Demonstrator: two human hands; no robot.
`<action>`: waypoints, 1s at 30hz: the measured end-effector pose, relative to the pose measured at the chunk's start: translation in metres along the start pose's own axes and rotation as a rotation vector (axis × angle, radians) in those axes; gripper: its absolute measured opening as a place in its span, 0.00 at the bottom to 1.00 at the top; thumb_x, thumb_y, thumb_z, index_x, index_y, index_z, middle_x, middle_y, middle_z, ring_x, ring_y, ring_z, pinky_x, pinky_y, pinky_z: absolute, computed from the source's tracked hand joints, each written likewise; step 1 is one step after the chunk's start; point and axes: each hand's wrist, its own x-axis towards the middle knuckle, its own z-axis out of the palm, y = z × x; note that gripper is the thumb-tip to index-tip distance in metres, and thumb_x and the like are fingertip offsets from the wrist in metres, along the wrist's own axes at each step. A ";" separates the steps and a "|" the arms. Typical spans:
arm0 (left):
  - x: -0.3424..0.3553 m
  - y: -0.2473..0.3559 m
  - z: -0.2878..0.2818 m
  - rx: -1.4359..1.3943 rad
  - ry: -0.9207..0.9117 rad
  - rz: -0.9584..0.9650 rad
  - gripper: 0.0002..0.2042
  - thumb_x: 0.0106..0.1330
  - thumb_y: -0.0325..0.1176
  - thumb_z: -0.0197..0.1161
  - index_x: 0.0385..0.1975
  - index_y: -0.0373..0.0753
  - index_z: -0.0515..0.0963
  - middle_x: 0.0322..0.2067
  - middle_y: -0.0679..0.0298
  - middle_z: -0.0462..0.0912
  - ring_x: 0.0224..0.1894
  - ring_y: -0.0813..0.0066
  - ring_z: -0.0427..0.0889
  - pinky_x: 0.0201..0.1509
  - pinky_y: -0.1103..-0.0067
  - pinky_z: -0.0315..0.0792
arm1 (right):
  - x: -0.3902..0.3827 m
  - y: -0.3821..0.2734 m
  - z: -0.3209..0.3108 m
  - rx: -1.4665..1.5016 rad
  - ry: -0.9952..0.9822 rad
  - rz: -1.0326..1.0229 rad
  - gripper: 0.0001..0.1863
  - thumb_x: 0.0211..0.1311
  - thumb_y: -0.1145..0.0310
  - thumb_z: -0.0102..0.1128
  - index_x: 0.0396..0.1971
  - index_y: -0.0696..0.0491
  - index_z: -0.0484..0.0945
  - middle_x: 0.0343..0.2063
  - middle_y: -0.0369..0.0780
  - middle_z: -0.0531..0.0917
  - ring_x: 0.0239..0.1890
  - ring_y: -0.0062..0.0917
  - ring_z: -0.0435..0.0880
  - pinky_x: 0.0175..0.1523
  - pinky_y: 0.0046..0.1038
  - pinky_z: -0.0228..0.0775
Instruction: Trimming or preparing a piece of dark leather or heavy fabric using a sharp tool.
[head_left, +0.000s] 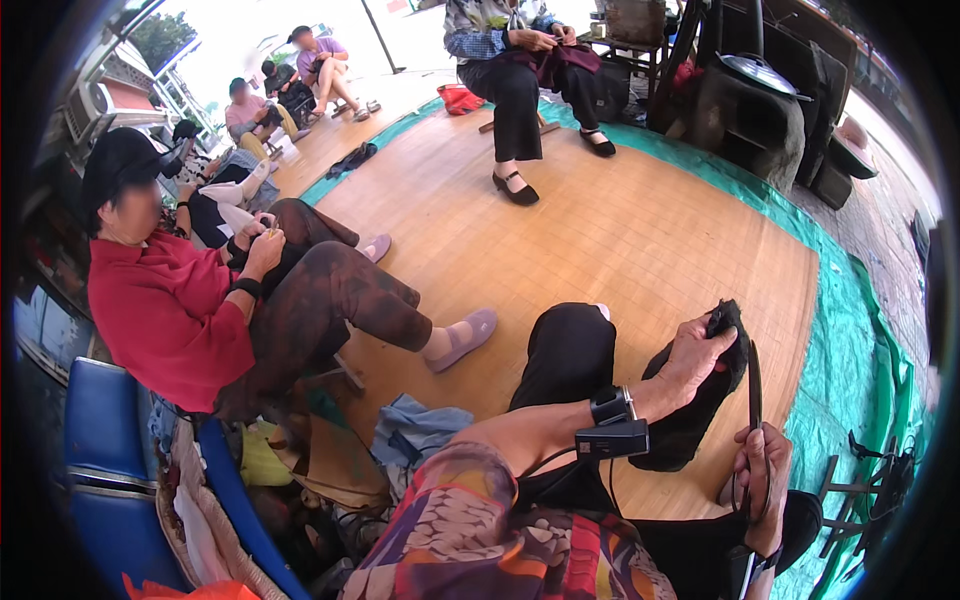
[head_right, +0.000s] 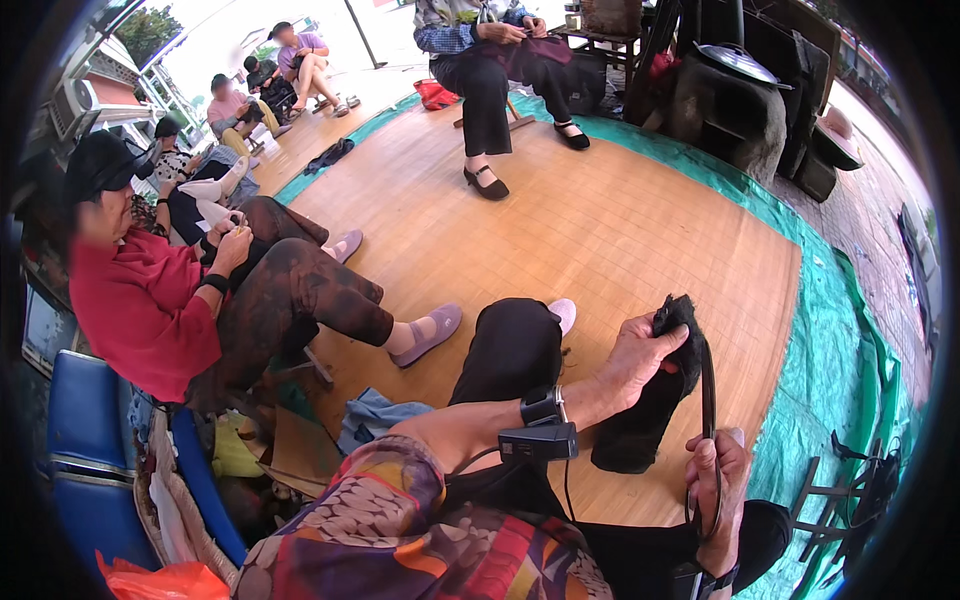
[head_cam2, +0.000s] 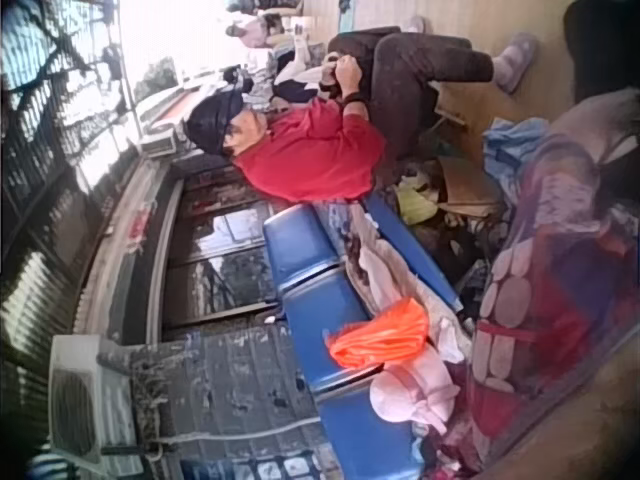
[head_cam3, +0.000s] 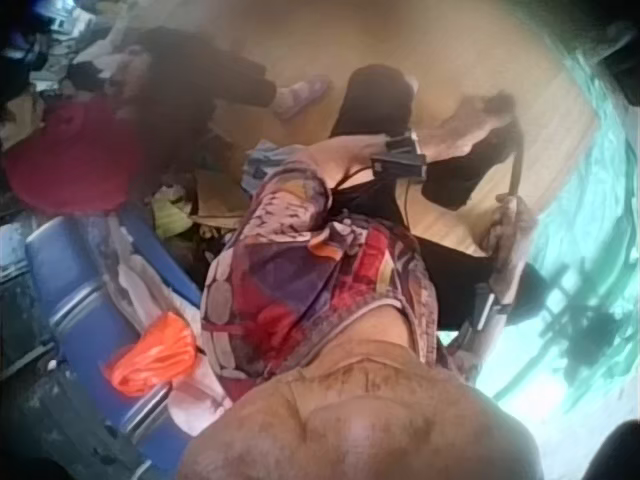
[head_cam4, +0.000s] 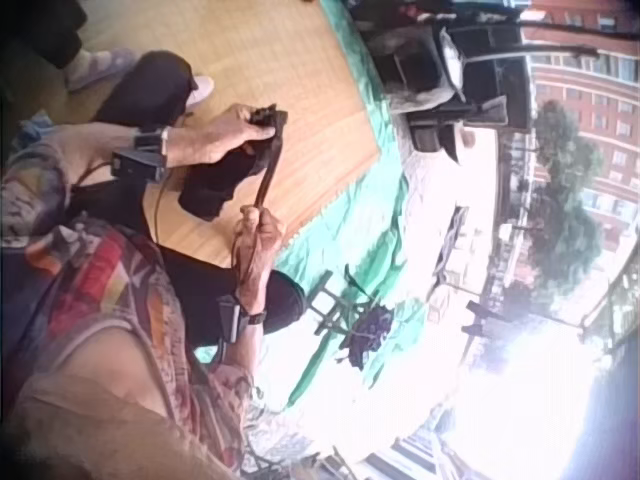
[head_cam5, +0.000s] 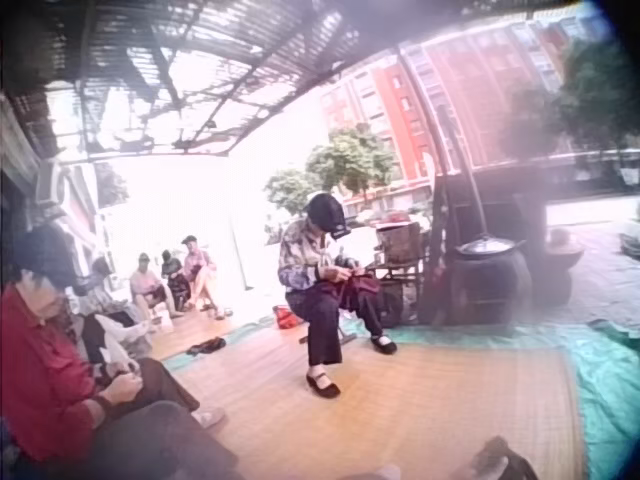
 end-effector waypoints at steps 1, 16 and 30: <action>0.000 -0.001 0.000 0.014 -0.008 0.013 0.05 0.62 0.34 0.58 0.31 0.41 0.76 0.26 0.72 0.79 0.26 0.84 0.76 0.26 0.84 0.69 | 0.001 0.006 0.001 -0.053 -0.017 0.031 0.25 0.60 0.45 0.50 0.24 0.57 0.71 0.10 0.31 0.64 0.09 0.10 0.60 0.15 0.15 0.49; 0.001 0.013 -0.003 -0.075 0.114 0.028 0.03 0.59 0.31 0.60 0.30 0.41 0.77 0.25 0.70 0.80 0.23 0.81 0.78 0.22 0.85 0.70 | 0.000 -0.003 -0.008 0.185 0.095 -0.050 0.24 0.59 0.47 0.52 0.29 0.57 0.73 0.11 0.29 0.68 0.12 0.08 0.62 0.17 0.13 0.51; 0.000 0.006 -0.002 -0.047 -0.003 -0.040 0.03 0.59 0.31 0.61 0.30 0.42 0.77 0.29 0.67 0.81 0.31 0.76 0.80 0.31 0.77 0.71 | 0.000 -0.002 -0.008 0.006 0.034 -0.017 0.28 0.57 0.45 0.54 0.25 0.60 0.74 0.13 0.31 0.71 0.17 0.12 0.69 0.22 0.16 0.59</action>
